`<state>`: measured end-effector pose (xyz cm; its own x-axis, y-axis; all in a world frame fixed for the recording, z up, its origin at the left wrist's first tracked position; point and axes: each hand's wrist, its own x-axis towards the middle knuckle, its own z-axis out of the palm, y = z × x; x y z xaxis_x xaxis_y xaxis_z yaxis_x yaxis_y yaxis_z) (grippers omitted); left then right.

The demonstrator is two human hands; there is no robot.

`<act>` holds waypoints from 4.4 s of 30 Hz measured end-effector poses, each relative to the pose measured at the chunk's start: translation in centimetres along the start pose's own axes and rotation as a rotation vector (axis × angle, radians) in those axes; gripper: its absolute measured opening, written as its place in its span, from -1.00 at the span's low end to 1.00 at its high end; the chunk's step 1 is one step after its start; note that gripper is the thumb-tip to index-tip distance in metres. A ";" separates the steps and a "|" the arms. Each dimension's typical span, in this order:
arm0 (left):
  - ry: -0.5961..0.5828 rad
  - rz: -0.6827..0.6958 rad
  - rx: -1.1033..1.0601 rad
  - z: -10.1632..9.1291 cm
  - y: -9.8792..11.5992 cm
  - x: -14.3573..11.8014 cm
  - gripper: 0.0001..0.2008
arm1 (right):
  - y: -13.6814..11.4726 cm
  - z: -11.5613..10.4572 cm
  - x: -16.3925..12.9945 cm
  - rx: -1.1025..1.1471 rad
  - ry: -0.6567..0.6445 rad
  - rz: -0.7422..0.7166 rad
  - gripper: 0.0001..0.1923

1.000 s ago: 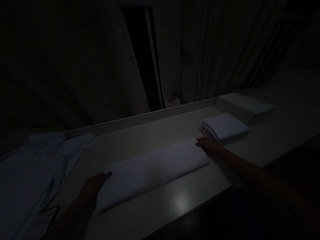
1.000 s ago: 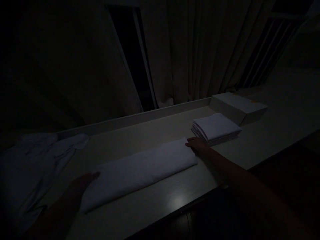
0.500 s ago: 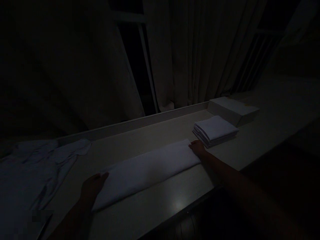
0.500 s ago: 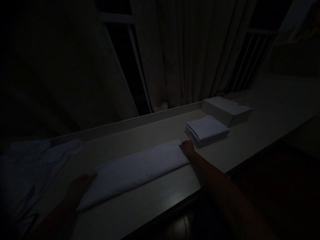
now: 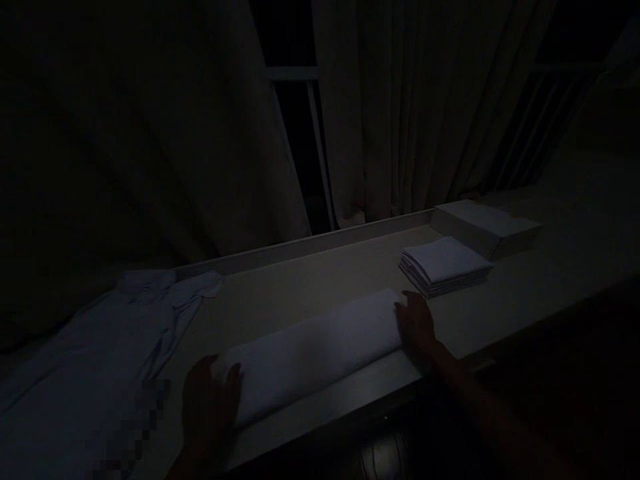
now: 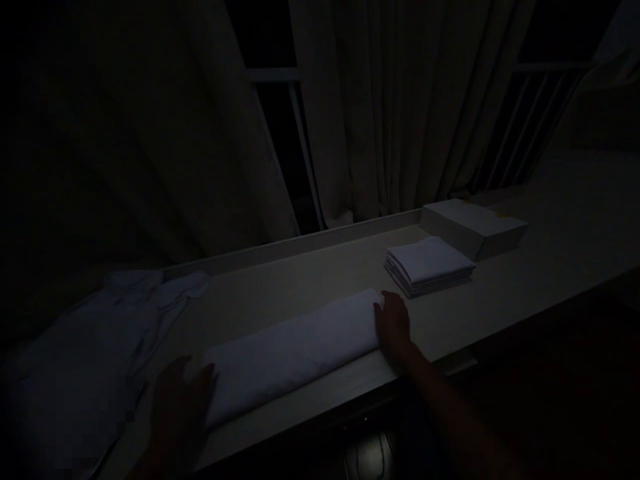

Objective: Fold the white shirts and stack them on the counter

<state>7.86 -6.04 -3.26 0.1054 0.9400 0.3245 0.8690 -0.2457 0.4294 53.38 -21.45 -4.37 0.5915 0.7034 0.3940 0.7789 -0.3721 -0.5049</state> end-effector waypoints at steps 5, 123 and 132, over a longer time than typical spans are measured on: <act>-0.179 0.811 0.175 3.8 7.0 -7.5 -0.48 | -7.9 3.1 -9.9 -0.049 -0.243 -0.645 -0.45; -0.259 0.387 0.355 9.1 3.7 3.0 -0.35 | -5.8 6.2 1.0 -0.198 -0.454 -0.352 -0.31; -0.208 0.333 0.268 8.9 -3.7 5.9 -0.45 | -3.8 6.2 1.6 -0.307 -0.400 -0.335 -0.28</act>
<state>9.60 2.55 -10.40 0.4702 0.8546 0.2202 0.8628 -0.4976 0.0888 50.13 -15.17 -6.56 0.2258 0.9635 0.1435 0.9690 -0.2069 -0.1352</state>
